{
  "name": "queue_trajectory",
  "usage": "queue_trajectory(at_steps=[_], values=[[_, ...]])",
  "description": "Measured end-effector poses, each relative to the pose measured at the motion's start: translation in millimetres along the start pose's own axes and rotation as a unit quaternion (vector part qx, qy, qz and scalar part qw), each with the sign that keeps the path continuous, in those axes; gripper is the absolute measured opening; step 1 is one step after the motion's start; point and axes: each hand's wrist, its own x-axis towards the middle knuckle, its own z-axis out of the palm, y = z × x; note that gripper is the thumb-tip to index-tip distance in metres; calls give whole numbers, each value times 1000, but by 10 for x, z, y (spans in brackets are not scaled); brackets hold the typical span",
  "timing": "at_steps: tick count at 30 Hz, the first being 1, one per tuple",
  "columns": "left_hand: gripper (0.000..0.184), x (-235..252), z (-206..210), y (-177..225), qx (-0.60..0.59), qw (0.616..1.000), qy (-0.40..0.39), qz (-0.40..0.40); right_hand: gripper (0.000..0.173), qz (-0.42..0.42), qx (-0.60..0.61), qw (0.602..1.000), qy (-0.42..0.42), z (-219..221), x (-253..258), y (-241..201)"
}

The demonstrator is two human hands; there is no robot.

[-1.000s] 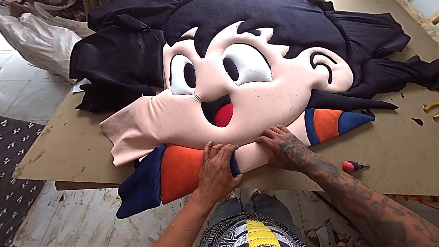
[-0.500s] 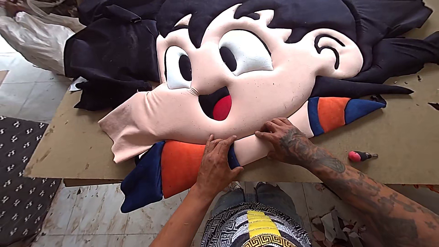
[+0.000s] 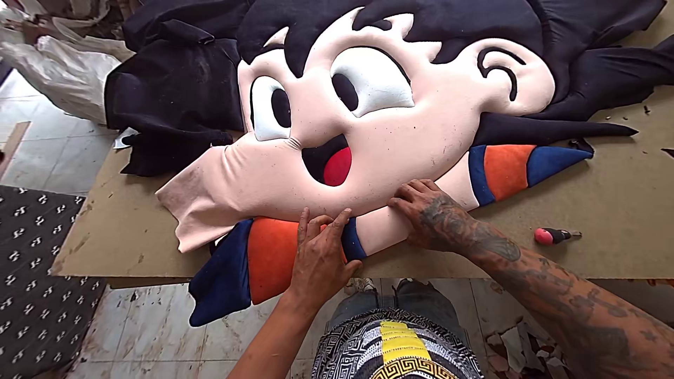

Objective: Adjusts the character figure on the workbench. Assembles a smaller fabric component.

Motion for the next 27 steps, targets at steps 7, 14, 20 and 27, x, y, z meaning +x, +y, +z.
queue_trajectory(at_steps=[7,14,20,27], values=[[85,55,25,-7,-18,1000,-5,-15,71,-17,-34,999,-35,-44,96,0],[77,129,-6,10,-20,1000,-24,3,72,-28,-36,999,-27,-46,77,11],[72,134,-21,17,-22,999,-36,5,73,-31,-30,999,-29,-55,62,26],[69,159,-86,13,-29,998,-55,8,73,-35,-17,999,-24,-62,30,55]])
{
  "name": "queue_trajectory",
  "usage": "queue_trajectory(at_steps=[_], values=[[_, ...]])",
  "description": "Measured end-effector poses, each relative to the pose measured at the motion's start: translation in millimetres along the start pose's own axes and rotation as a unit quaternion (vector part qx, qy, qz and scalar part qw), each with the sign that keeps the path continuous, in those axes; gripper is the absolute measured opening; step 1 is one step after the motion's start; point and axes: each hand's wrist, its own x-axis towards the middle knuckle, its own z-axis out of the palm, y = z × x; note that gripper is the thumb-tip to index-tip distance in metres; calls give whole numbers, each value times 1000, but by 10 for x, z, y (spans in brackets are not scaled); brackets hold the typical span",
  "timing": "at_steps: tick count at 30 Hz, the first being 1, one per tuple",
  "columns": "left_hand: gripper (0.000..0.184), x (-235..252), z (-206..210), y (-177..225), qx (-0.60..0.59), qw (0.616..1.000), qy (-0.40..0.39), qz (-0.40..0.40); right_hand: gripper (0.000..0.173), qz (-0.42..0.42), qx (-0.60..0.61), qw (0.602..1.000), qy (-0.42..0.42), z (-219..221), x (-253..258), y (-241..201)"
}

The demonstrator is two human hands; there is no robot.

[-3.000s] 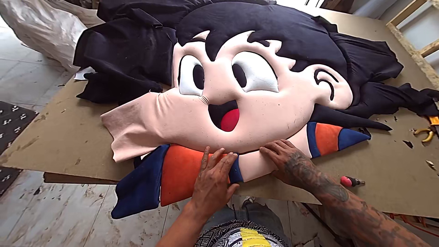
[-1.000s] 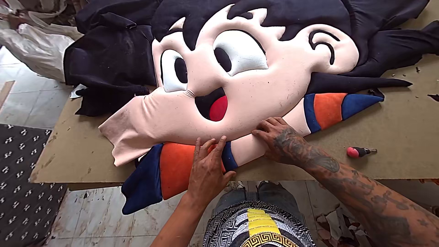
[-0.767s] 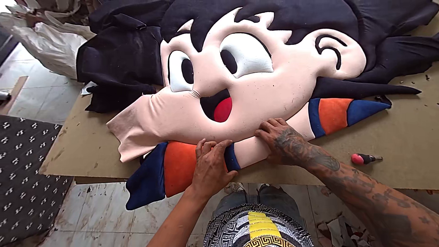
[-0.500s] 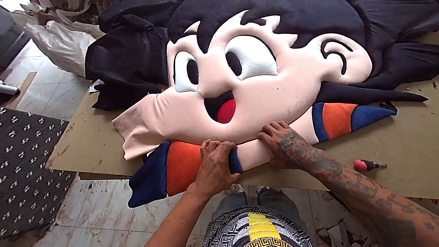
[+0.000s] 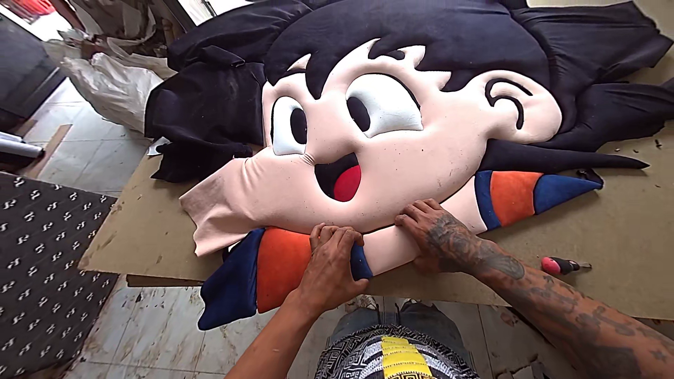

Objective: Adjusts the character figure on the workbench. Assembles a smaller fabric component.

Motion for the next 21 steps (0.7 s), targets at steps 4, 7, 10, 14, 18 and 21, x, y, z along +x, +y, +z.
queue_trajectory(at_steps=[4,7,10,14,18,21], values=[[69,25,-74,-6,-4,1000,-5,0,76,-9,30,999,22,14,-7,30],[67,32,-198,11,-6,1000,2,6,80,-21,49,997,52,-22,-21,49],[65,58,-361,38,4,999,20,25,81,-26,58,994,92,-66,-34,48],[64,92,-642,91,22,998,17,52,79,-14,82,986,147,-112,-73,0],[69,114,-969,186,34,998,-3,59,80,-1,124,973,194,-164,-118,-83],[71,144,-1182,272,26,998,-13,59,79,8,149,964,219,-221,-143,-125]])
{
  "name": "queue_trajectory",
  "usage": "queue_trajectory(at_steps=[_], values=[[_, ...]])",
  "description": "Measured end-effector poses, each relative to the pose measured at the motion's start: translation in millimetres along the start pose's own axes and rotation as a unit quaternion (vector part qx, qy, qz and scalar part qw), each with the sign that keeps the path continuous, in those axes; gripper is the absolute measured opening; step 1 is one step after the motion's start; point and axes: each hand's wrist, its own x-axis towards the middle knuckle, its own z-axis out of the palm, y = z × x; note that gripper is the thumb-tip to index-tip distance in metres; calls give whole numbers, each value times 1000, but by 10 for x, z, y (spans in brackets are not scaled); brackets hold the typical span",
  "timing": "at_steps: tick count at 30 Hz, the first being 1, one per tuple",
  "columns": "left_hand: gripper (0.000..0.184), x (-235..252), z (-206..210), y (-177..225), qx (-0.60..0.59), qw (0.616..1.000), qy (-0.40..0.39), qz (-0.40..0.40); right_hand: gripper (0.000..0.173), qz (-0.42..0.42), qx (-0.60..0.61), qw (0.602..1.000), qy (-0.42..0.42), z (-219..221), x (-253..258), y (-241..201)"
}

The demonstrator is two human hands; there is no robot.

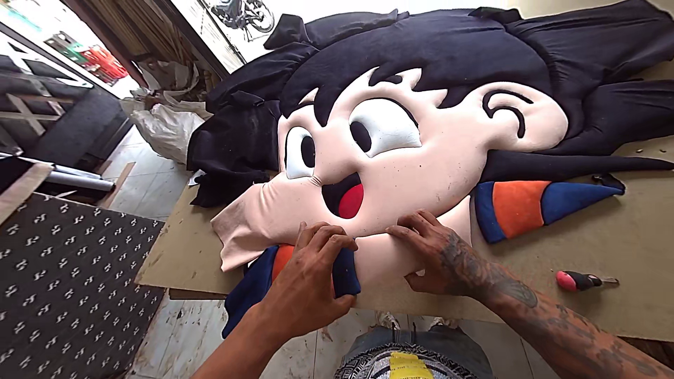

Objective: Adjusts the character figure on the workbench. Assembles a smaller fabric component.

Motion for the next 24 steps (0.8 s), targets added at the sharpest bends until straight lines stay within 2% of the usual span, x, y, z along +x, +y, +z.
queue_trajectory(at_steps=[6,10,16,24], values=[[66,40,-360,128,-28,1000,-2,14,78,9,31,998,60,-84,-24,-95],[67,54,-604,199,-61,997,16,39,76,22,64,989,129,-77,-71,-208],[67,153,-881,316,-97,986,40,128,77,49,133,968,209,-90,-143,-397],[66,485,-1032,559,-137,966,25,219,78,100,196,923,315,-101,-262,-522]])
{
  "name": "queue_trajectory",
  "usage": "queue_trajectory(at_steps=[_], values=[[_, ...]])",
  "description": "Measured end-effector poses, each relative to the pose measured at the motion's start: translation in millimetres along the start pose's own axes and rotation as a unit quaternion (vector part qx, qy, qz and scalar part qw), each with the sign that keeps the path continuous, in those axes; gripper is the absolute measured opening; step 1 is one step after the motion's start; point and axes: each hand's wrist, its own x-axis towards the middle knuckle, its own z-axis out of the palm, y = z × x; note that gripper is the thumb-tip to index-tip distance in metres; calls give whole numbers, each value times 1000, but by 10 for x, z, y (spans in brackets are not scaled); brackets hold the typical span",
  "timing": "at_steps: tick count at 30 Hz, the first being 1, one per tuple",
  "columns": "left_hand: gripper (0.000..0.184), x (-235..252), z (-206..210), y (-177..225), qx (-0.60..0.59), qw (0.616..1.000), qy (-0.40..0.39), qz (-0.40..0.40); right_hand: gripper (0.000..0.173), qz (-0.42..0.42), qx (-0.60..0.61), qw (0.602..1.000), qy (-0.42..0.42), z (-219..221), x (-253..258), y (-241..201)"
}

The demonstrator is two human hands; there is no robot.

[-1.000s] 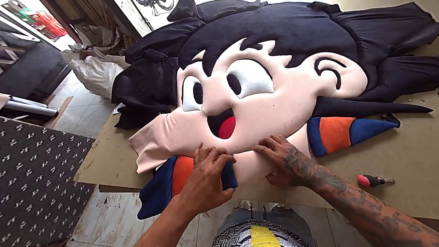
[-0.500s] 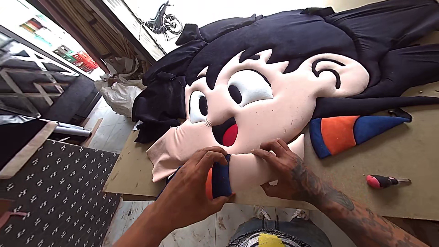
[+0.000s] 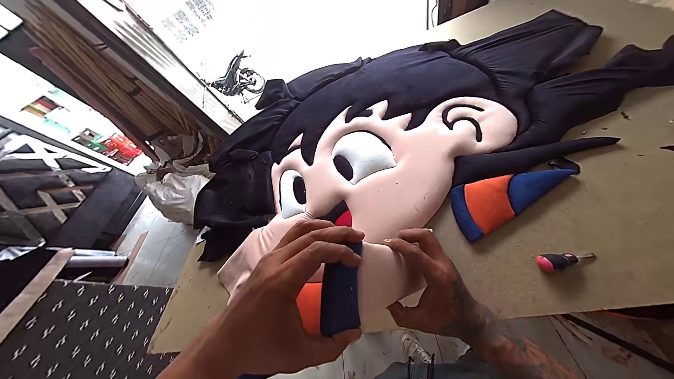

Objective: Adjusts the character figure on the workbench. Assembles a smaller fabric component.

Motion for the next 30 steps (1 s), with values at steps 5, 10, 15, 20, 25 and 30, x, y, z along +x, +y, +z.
queue_trajectory(at_steps=[5,10,15,20,25,30], values=[[66,451,-81,228,-33,996,-54,56,78,42,60,995,70,-48,-69,-87],[65,999,74,661,40,991,-99,80,86,59,158,977,133,-157,-169,-18],[65,1564,684,1053,127,964,-209,104,74,113,158,968,156,-814,-112,-441],[65,2042,1190,1402,94,968,-231,39,76,118,118,972,164,-921,-618,65],[63,2329,1807,1680,81,960,-267,5,58,208,137,960,130,-1329,-957,120],[62,2635,2475,1856,89,938,-326,-80,47,309,232,916,107,-1671,-1216,290]])
